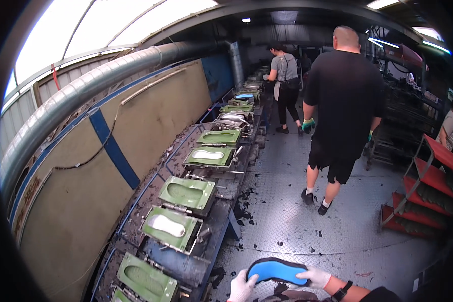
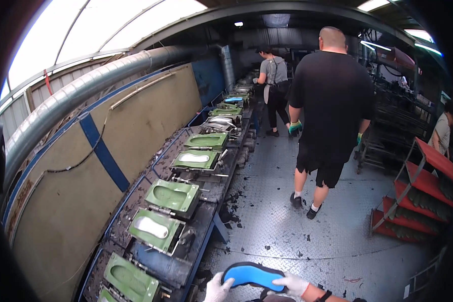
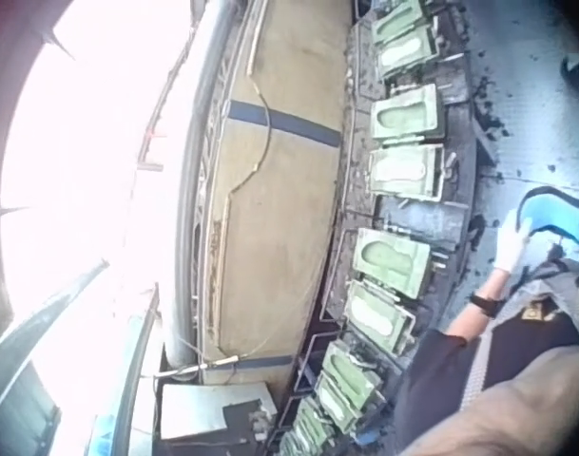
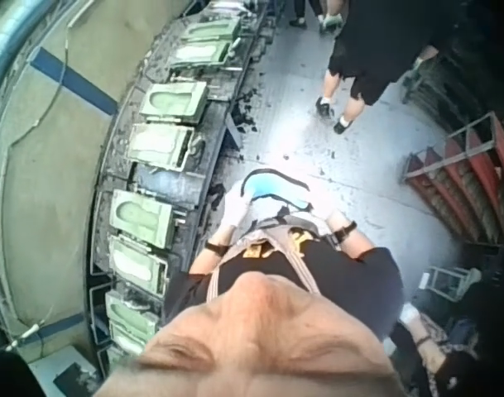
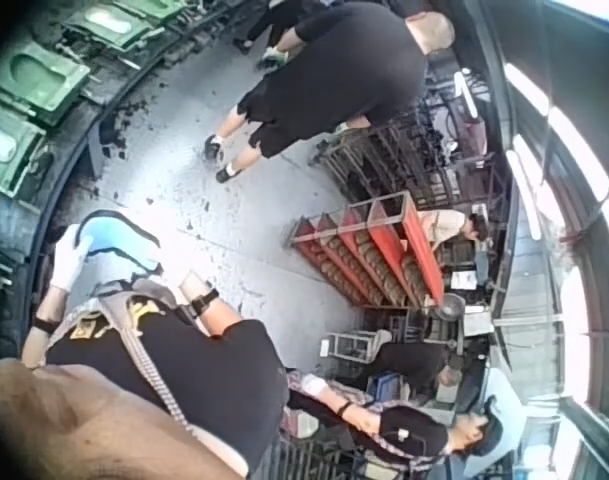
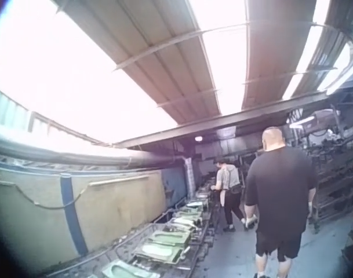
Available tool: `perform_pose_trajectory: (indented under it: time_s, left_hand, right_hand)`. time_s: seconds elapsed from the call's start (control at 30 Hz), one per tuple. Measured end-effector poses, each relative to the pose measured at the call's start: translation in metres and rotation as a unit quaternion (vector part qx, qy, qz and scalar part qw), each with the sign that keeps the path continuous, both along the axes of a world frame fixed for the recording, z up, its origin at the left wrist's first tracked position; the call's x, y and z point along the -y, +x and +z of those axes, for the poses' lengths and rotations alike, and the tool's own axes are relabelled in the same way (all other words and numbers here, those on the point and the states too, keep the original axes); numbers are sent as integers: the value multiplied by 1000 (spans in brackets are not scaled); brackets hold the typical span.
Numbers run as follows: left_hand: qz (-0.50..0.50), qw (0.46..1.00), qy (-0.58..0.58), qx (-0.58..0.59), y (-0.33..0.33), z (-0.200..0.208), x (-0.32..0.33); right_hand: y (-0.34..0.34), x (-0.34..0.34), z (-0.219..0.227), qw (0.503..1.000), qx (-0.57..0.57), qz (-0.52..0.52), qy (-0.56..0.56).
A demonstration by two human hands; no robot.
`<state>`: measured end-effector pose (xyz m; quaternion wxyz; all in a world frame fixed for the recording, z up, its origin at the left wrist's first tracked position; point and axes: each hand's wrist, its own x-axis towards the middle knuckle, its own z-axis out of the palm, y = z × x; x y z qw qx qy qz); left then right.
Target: The recorder takes shoe components (insoles and uppers) and places them into molds on a conveyor belt system in a shoe factory.
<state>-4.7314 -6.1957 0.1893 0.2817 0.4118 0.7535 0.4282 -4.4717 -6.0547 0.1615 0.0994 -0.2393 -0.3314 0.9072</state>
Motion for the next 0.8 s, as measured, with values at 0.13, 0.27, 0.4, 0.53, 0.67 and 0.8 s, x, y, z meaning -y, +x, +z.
perform_pose_trajectory:
  time_s: [0.13, 0.27, 0.4, 0.53, 0.67, 0.8]
  left_hand:
    - [36, 998, -6, 55, -51, 4, -101]
    - [54, 984, -25, 167, -90, 3, -222]
    - [21, 990, 6, 140, -144, -22, -352]
    - [-2, 999, 17, 37, -184, -31, -511]
    - [-118, 991, 35, 48, -210, -2, -647]
    - [-245, 968, -1, 45, -224, 9, -754]
  right_hand:
    - [-50, -139, 12, 999, 19, -22, 19]
    - [-90, -258, 1, 996, 53, -32, 62]
    - [-123, -360, 21, 997, 34, -70, 14]
    - [-141, -476, 20, 980, 45, -189, 35]
    - [-161, -593, 68, 934, 29, -343, 96]
    - [-173, -709, 73, 882, 1, -464, 81]
